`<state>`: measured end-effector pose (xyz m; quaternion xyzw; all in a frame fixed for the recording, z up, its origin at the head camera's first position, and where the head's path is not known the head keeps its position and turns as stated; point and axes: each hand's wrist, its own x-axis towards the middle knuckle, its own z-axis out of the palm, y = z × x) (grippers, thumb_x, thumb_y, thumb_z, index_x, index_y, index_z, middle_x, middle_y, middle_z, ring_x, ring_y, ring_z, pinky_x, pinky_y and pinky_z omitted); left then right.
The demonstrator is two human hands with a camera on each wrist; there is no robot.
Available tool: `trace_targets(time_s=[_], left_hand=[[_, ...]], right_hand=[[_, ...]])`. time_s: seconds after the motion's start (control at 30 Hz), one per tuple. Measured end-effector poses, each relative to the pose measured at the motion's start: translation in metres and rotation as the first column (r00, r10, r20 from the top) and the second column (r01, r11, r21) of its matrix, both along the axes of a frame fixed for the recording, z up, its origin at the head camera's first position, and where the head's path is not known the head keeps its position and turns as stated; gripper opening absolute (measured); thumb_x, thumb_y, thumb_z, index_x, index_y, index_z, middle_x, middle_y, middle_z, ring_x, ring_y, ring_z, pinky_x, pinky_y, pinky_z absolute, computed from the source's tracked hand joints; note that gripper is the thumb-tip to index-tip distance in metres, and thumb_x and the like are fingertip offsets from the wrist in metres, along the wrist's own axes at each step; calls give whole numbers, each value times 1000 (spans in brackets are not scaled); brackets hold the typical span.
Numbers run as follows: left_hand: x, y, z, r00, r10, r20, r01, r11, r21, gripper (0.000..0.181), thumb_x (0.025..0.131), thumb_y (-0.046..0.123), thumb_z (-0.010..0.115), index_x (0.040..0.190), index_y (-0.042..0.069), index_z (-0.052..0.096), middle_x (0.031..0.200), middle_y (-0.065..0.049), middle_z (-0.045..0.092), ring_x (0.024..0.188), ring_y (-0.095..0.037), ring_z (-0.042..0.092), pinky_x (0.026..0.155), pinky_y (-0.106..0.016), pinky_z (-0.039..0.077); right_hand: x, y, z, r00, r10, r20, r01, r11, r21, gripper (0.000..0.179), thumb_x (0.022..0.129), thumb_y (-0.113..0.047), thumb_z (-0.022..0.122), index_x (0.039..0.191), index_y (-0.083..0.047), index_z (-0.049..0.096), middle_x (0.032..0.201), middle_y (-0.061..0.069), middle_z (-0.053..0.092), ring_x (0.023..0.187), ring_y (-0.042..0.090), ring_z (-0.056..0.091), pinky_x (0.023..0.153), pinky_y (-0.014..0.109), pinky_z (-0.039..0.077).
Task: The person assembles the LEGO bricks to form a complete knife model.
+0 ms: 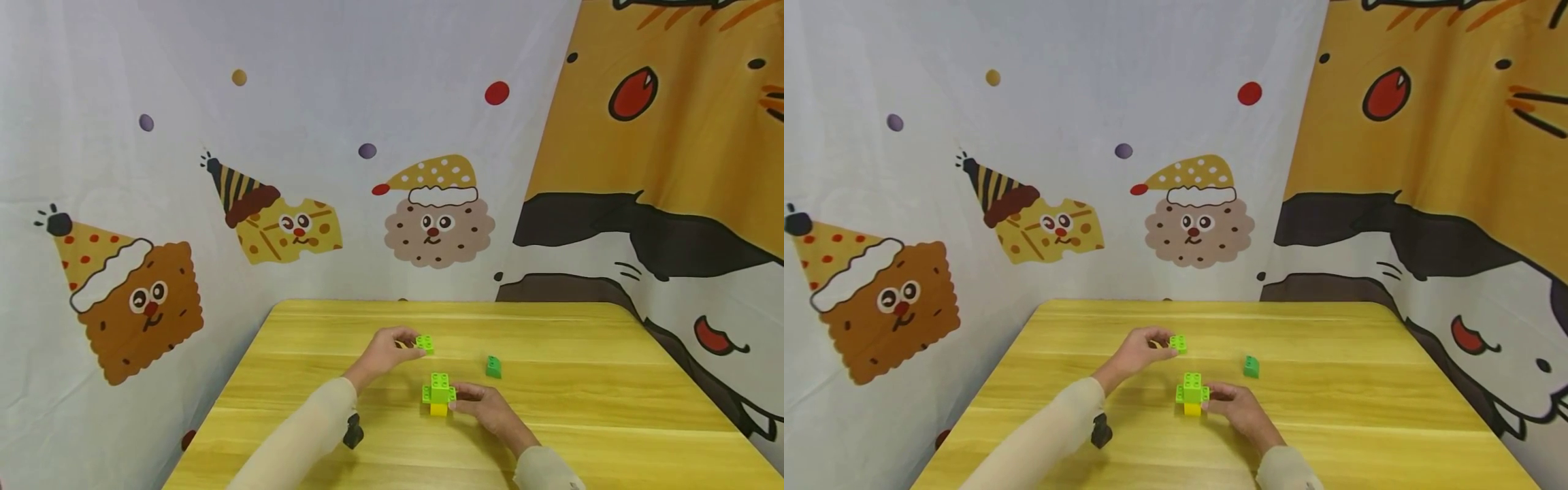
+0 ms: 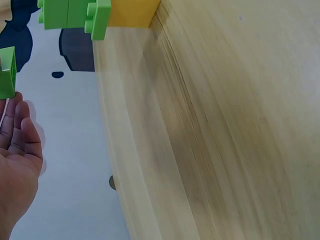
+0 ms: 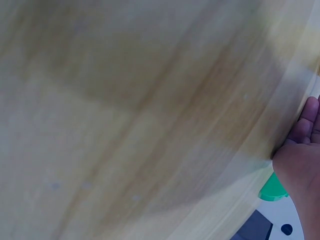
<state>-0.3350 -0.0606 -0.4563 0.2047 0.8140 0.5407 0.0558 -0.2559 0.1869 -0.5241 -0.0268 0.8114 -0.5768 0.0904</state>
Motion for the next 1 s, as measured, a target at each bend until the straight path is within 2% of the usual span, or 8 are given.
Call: trace_targets(time_s=[0.2,0.4,0.6,0.83,1.0], left_hand=[[4,4,1,999,-24,-26,24,1000,5,27,87,32,79,109,17,71,99,1,65,92,-26,60,73,-35,51],[10,9,1,997,-60,-46,58,998,-36,27,87,34,78,109,19,73,97,5,65,91,-22,59,73,-32,51],[16,11,0,997,-72,-34,70,996,-48,26,86,34,79,108,20,74,96,5,65,91,-25,58,70,-31,50],[18,10,-4,995,-96,-30,95,995,-42,28,86,36,79,109,21,74,102,0,66,92,-25,57,71,-33,50],[20,11,-7,994,-101,-46,99,994,-54,27,85,36,80,107,22,74,99,6,66,94,-25,57,73,-32,49]], right_hand=[[0,1,-1,1000,1,-13,-1,1000,-6,51,88,-28,77,130,-2,64,126,17,63,116,34,57,98,55,43],[-1,0,-1,1000,-3,-16,3,1000,5,49,87,-29,78,128,-4,66,126,16,64,115,33,58,97,55,44],[0,1,0,1000,14,-15,-15,1000,-21,50,87,-28,78,127,-2,66,123,15,65,112,31,60,97,53,45],[0,1,0,1000,13,-21,-14,1000,-26,51,85,-29,80,126,-2,66,123,16,66,111,31,61,97,53,45],[-1,1,-1,1000,10,-23,-10,1000,-17,52,86,-28,79,127,0,65,123,16,66,111,32,61,97,55,44]])
